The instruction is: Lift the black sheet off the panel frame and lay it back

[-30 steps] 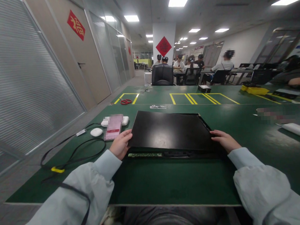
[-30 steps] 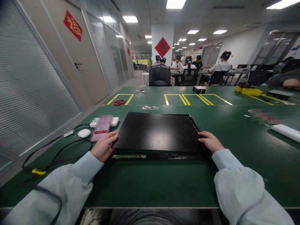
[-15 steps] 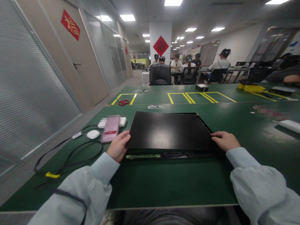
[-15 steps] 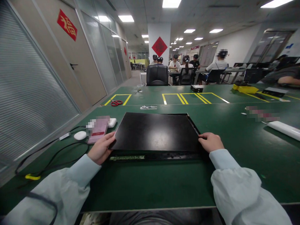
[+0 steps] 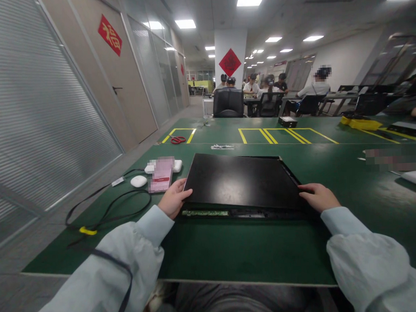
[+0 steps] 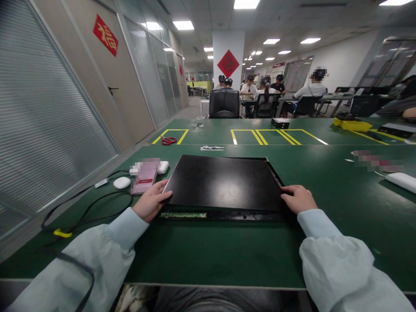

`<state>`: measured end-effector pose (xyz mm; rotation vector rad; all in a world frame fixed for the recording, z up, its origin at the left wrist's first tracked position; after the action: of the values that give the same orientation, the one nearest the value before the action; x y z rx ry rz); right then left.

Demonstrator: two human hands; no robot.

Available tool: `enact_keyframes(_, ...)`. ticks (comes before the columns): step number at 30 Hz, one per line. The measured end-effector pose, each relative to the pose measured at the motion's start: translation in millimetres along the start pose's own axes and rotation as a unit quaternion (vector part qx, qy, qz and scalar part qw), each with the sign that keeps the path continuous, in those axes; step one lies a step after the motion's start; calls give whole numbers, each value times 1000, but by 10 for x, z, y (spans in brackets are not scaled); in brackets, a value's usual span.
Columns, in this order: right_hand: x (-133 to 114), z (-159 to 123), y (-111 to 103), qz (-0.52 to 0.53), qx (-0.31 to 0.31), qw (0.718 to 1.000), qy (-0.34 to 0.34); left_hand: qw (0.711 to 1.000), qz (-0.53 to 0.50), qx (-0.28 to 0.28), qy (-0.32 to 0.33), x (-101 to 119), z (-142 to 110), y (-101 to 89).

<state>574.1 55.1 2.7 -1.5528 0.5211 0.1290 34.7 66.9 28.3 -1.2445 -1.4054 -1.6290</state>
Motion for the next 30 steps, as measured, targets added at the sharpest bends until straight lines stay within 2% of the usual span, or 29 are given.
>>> enact_keyframes(7, 120, 74, 36, 36, 19, 999, -15, 1000, -8, 0, 9, 20, -24, 12)
enact_keyframes(14, 149, 103, 77, 58, 6, 998, -22, 1000, -21, 2, -6, 55, -66, 30)
enact_keyframes(22, 161, 84, 59, 60, 16, 998, -6, 999, -28, 33, -18, 64, -69, 0)
enact_keyframes(27, 185, 91, 67, 64, 21, 998, -4, 999, -5, 36, 1, 38, -45, -24)
enact_keyframes(30, 188, 94, 65, 66, 23, 998, -7, 996, 71, 42, 46, 130, -31, -92)
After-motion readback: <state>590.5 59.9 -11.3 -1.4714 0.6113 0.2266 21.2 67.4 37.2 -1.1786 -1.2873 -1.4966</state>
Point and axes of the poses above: each hand's wrist, its own z-axis towards the middle knuckle, its own y-axis out of the palm, x = y × z, the point moved 8 cm from there along z, towards the middle knuckle, and after that the axes turned 15 degrees about -x, right-handed, at the moved point
